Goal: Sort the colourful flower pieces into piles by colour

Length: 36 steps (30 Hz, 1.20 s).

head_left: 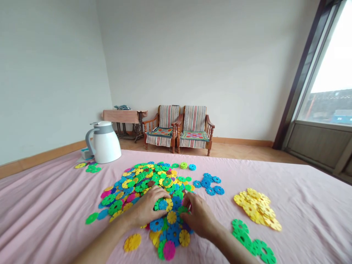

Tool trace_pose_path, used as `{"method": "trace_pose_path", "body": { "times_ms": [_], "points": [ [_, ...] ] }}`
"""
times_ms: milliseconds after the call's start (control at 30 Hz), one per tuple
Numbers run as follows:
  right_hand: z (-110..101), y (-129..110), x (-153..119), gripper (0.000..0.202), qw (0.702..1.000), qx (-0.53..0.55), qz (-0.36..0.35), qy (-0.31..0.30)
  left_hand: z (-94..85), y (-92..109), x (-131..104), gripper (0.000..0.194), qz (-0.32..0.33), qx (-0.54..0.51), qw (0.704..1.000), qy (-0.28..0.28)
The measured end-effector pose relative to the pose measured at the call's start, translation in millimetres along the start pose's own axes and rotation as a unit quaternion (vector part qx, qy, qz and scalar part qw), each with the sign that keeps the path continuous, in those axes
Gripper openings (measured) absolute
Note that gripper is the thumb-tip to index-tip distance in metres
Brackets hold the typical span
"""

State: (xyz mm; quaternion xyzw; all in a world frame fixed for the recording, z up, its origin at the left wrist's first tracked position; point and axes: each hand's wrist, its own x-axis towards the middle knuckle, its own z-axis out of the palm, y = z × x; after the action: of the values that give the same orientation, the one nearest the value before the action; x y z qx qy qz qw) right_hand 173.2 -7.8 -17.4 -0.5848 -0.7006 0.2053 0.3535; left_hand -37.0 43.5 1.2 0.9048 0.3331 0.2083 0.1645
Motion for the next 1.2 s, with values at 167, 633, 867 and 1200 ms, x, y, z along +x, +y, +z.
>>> {"method": "trace_pose_path", "body": {
  "times_ms": [167,633,867,1200],
  "points": [
    [-26,-1,2,0.004,0.998,0.058,-0.008,0.0,-1.8,3,0,0.035,-0.008,-0.002,1.0,-0.002],
    [-98,46,-29,0.022,0.994,0.083,0.059,-0.034,-1.2,9,2,0.03,-0.019,-0.012,0.997,0.067],
    [-66,17,-28,0.021,0.995,0.093,0.02,0.043,6.6,35,0,0.037,0.026,0.039,0.989,0.139],
    [-19,-22,-31,0.01,0.97,0.243,0.02,0.011,18.2,59,-4,0.038,0.078,0.031,0.99,0.11]
  ]
}}
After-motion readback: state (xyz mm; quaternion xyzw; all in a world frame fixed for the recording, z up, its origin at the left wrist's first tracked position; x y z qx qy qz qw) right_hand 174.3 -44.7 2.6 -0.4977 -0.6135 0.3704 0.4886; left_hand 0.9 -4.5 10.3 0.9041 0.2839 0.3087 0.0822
